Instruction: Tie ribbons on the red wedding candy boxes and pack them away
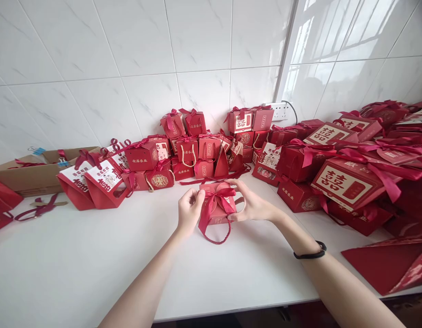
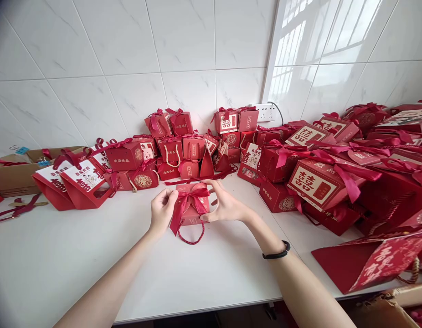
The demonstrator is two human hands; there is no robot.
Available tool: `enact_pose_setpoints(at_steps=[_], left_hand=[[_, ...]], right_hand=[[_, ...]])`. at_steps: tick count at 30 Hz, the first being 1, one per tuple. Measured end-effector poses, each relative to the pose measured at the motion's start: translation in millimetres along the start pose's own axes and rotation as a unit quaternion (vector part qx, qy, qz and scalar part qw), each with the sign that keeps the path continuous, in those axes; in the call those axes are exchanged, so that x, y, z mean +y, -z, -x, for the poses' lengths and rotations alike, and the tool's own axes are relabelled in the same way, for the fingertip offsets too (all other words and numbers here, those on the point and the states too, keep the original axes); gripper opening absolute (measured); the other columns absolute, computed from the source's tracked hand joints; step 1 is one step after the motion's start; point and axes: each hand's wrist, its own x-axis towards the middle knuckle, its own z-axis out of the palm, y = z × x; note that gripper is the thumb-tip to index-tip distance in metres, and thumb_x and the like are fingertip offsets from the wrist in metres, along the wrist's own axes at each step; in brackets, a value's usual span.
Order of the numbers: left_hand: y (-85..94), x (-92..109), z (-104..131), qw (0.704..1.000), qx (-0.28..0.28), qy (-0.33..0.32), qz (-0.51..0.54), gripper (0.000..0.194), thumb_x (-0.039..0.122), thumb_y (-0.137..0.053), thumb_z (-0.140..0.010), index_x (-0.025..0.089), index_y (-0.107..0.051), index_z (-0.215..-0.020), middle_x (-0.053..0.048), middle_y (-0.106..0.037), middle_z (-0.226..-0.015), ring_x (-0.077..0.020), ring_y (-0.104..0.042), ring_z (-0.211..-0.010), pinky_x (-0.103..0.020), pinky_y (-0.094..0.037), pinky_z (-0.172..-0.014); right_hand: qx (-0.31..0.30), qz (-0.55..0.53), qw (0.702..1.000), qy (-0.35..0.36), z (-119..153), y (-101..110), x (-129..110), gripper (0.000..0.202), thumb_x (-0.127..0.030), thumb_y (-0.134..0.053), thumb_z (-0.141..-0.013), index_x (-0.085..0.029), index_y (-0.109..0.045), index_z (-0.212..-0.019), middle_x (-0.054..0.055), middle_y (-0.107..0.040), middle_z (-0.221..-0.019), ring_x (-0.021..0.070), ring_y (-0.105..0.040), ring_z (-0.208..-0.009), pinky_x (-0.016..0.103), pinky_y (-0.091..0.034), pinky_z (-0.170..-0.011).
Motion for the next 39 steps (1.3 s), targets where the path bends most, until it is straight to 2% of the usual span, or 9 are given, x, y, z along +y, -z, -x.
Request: enact_pose_setpoints(at_steps=[5, 8, 10, 19, 24, 27, 32, 35, 39], left_hand=[[0.5, 3, -4, 0.997, 0.001, 0.036, 0.066, 0.037, 0.035, -0.067, -0.067, 0.022, -0.043, -0.092, 0.007, -0.039, -0.063, -0.0093, -0.041, -0.057, -0.021, -0.037, -0.057], [-0.2, 2, -6, 0.998, -0.005, 0.05, 0.044, 0.058, 0.035, -0.07, -0.063, 0.023, -0.043, -0.112, -0.002, -0.053, -0.093, -0.0157, -0.054, -0.089, -0.026, -0.044, -0.074], [-0.8, 0, -7, 0.997, -0.028, 0.056, 0.034, 0.063, 0.035, -0.071, -0.063, 0.024, -0.044, -0.118, -0.007, -0.05, -0.116, -0.0208, -0.049, -0.111, -0.031, -0.043, -0.086], [-0.8, -9, -11, 0.986, -0.104, 0.104, 0.082, 0.062, 0.043, -0.066, -0.069, 0.023, -0.042, -0.123, -0.01, -0.052, -0.126, -0.0231, -0.052, -0.114, -0.035, -0.043, -0.093], [5.9, -25, -22, 0.991, -0.019, 0.097, 0.09, 0.05, 0.053, -0.052, -0.071, 0.02, -0.051, -0.109, -0.01, -0.052, -0.124, -0.0249, -0.049, -0.117, -0.031, -0.047, -0.081], [9.1, -37, -28, 0.994, 0.049, 0.091, 0.023, 0.037, 0.047, -0.052, -0.07, 0.02, -0.055, -0.095, -0.008, -0.057, -0.11, -0.0242, -0.054, -0.102, -0.032, -0.049, -0.072], [9.2, -36, -26, 0.986, -0.039, -0.022, -0.16, 0.017, 0.032, -0.05, -0.064, 0.026, -0.061, -0.075, 0.0, -0.057, -0.095, -0.0225, -0.055, -0.094, -0.034, -0.048, -0.074], [6.1, -28, -21, 0.973, -0.103, -0.035, -0.202, 0.014, 0.033, -0.048, -0.064, 0.028, -0.061, -0.07, 0.003, -0.057, -0.096, -0.0211, -0.055, -0.086, -0.035, -0.048, -0.072], [3.7, -25, -19, 0.965, -0.13, -0.025, -0.226, 0.014, 0.036, -0.046, -0.068, 0.031, -0.058, -0.072, 0.005, -0.054, -0.095, -0.0208, -0.054, -0.084, -0.039, -0.046, -0.074]], right_hand=[[0.042, 0.033, 0.998, 0.04, -1, -4, 1, 0.084, -0.022, -0.074, -0.057, -0.026, -0.031, -0.129, 0.01, -0.043, -0.125, 0.0258, -0.047, -0.113, 0.043, -0.048, -0.088], [0.064, 0.058, 0.994, 0.073, -2, -6, 4, 0.084, -0.021, -0.073, -0.058, -0.025, -0.031, -0.13, 0.011, -0.042, -0.126, 0.0266, -0.046, -0.115, 0.043, -0.048, -0.088], [0.065, 0.065, 0.992, 0.083, -2, -7, 4, 0.083, -0.021, -0.072, -0.059, -0.026, -0.031, -0.13, 0.011, -0.042, -0.127, 0.0272, -0.045, -0.116, 0.044, -0.048, -0.088], [0.079, 0.07, 0.991, 0.087, -4, -9, 8, 0.084, -0.024, -0.073, -0.058, -0.024, -0.031, -0.131, 0.013, -0.042, -0.128, 0.0277, -0.045, -0.117, 0.041, -0.05, -0.084], [0.191, 0.11, 0.969, 0.11, -6, -5, 2, 0.089, -0.028, -0.075, -0.056, -0.022, -0.028, -0.132, 0.015, -0.04, -0.128, 0.0289, -0.045, -0.115, 0.042, -0.05, -0.085], [0.267, 0.147, 0.945, 0.121, -3, 15, -14, 0.092, -0.033, -0.074, -0.061, -0.025, -0.021, -0.135, 0.014, -0.036, -0.131, 0.0268, -0.044, -0.117, 0.041, -0.05, -0.088], [0.361, 0.259, 0.885, 0.139, 20, 81, -56, 0.095, -0.036, -0.076, -0.064, -0.027, -0.017, -0.138, 0.013, -0.031, -0.136, 0.0305, -0.036, -0.125, 0.047, -0.046, -0.094], [0.431, 0.331, 0.83, 0.127, 60, 128, -78, 0.097, -0.039, -0.071, -0.07, -0.028, -0.006, -0.141, 0.012, -0.024, -0.138, 0.032, -0.032, -0.127, 0.05, -0.046, -0.092], [0.512, 0.401, 0.757, 0.054, 150, 176, -94, 0.092, -0.036, -0.065, -0.077, -0.032, 0.0, -0.141, 0.012, -0.012, -0.143, 0.029, -0.031, -0.128, 0.044, -0.047, -0.093]])
